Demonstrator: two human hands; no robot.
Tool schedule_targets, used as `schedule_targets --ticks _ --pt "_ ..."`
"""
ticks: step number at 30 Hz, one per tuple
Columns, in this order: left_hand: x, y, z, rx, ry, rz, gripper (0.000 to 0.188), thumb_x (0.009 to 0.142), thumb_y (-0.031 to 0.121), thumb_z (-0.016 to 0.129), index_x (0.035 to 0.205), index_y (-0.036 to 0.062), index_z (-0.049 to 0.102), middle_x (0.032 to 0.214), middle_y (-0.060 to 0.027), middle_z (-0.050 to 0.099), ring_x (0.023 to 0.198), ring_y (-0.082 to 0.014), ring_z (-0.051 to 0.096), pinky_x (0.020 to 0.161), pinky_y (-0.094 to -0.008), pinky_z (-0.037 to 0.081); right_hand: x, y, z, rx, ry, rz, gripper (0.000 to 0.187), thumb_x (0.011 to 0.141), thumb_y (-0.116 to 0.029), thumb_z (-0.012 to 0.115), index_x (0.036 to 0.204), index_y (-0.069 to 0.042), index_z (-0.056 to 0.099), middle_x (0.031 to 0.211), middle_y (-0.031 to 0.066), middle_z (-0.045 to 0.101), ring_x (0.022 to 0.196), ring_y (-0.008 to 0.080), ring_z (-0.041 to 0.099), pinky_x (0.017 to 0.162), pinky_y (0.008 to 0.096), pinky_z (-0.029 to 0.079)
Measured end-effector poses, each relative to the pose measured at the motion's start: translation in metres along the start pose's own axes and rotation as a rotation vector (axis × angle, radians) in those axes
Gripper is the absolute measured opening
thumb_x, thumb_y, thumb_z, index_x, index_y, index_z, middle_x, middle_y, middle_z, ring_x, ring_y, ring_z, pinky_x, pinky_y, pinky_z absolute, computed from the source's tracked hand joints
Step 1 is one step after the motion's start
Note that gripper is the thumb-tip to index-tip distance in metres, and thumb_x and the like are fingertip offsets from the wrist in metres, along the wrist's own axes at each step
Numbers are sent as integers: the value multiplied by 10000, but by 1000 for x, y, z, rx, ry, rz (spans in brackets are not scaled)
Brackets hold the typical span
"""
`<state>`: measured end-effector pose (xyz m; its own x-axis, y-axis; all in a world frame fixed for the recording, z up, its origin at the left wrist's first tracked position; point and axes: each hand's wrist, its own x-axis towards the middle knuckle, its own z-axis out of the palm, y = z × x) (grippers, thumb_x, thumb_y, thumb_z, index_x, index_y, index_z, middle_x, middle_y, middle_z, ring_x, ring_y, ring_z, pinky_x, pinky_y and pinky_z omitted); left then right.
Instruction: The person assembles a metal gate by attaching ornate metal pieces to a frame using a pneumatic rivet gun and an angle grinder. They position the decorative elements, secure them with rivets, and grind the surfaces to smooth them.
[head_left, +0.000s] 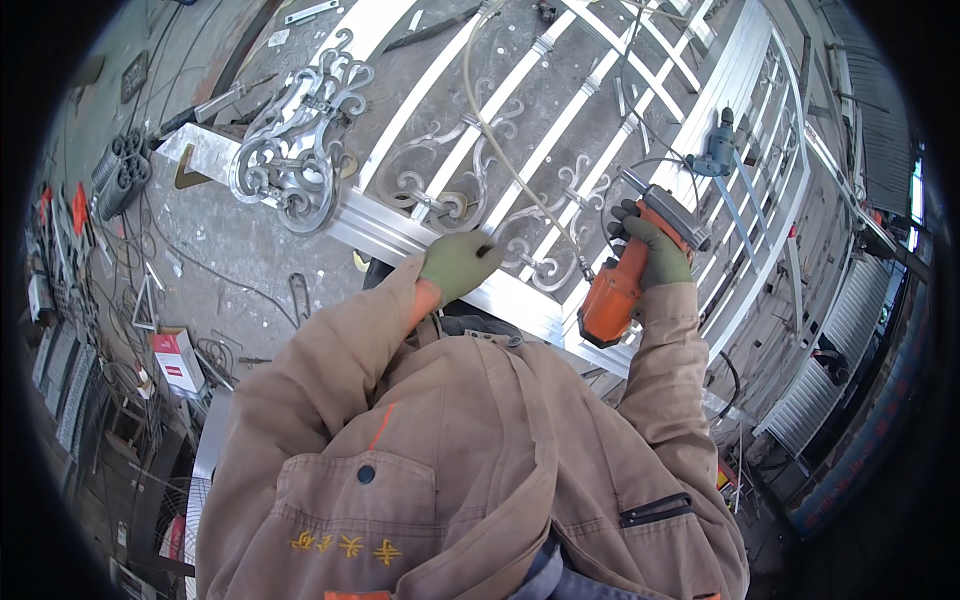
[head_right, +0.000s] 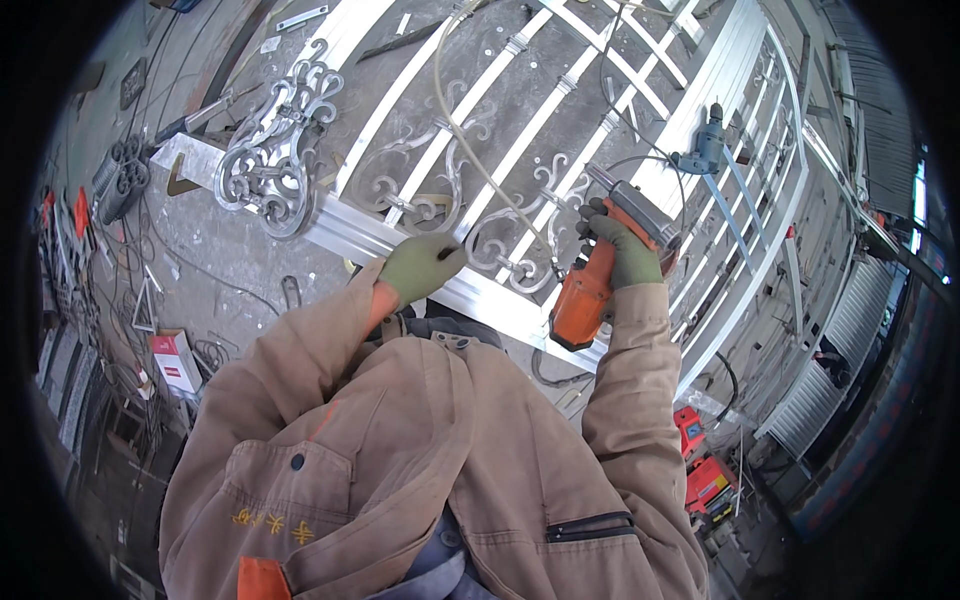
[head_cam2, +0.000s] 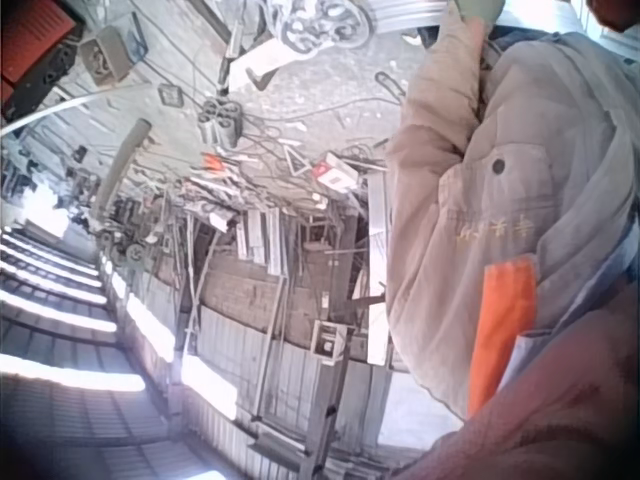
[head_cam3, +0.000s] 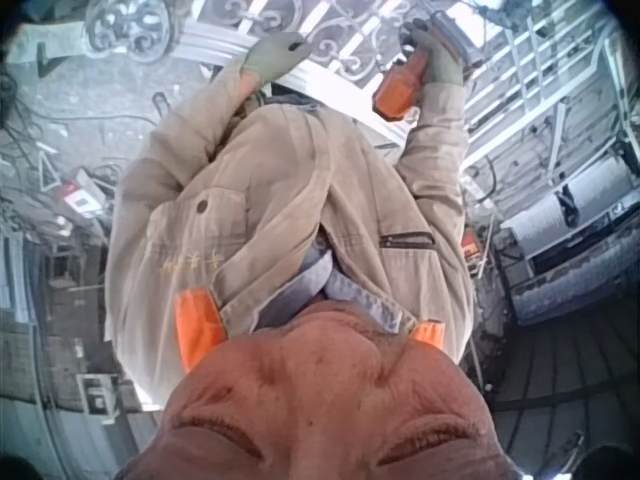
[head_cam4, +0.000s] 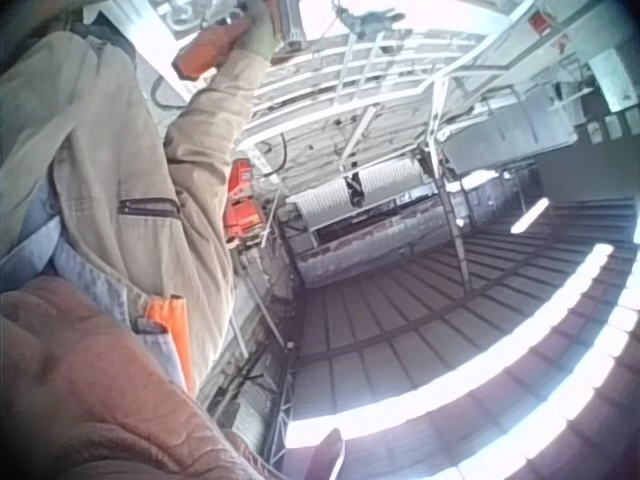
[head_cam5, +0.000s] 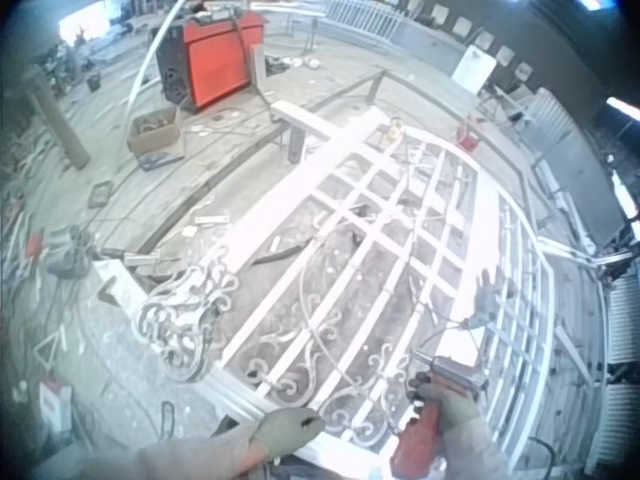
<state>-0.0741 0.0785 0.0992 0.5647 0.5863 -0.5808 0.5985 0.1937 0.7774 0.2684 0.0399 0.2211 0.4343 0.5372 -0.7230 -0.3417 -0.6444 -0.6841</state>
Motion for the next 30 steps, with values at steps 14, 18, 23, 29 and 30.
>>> schedule_targets --ticks 14,18,23,29,30 --pt "82 126 17 -1132 -160 -144 327 1168 347 765 1364 86 779 1210 -73 846 1055 -189 797 964 -372 627 -81 10 28 119 -194 14 526 966 -4 868 1471 -10 718 1337 118 829 1200 253 819 951 383 673" --pt "74 125 26 -1250 -130 -125 264 1169 276 770 1333 70 785 1164 -81 838 1021 -202 801 959 -385 645 -95 18 24 102 -196 -18 518 981 -23 854 1482 -15 723 1367 115 820 1231 249 809 977 378 665" --pt "72 123 15 -1267 -48 -123 247 1182 255 733 1275 31 777 1088 -79 810 962 -206 796 906 -361 654 -116 24 18 53 -185 -100 555 951 -8 834 1495 -6 720 1380 140 813 1208 249 807 921 393 687" --pt "79 114 1 -1031 45 -176 293 1091 306 789 1219 43 812 961 -48 812 793 -136 733 727 -304 577 -142 12 19 84 -148 -123 496 983 -29 838 1468 -21 735 1335 126 827 1159 222 806 881 380 678" --pt "61 135 6 -870 66 -97 449 1085 356 778 1381 18 776 1013 -56 806 831 -121 720 736 -299 557 -144 16 18 101 -92 -111 491 985 -33 838 1464 -19 735 1320 128 829 1147 223 808 865 380 679"
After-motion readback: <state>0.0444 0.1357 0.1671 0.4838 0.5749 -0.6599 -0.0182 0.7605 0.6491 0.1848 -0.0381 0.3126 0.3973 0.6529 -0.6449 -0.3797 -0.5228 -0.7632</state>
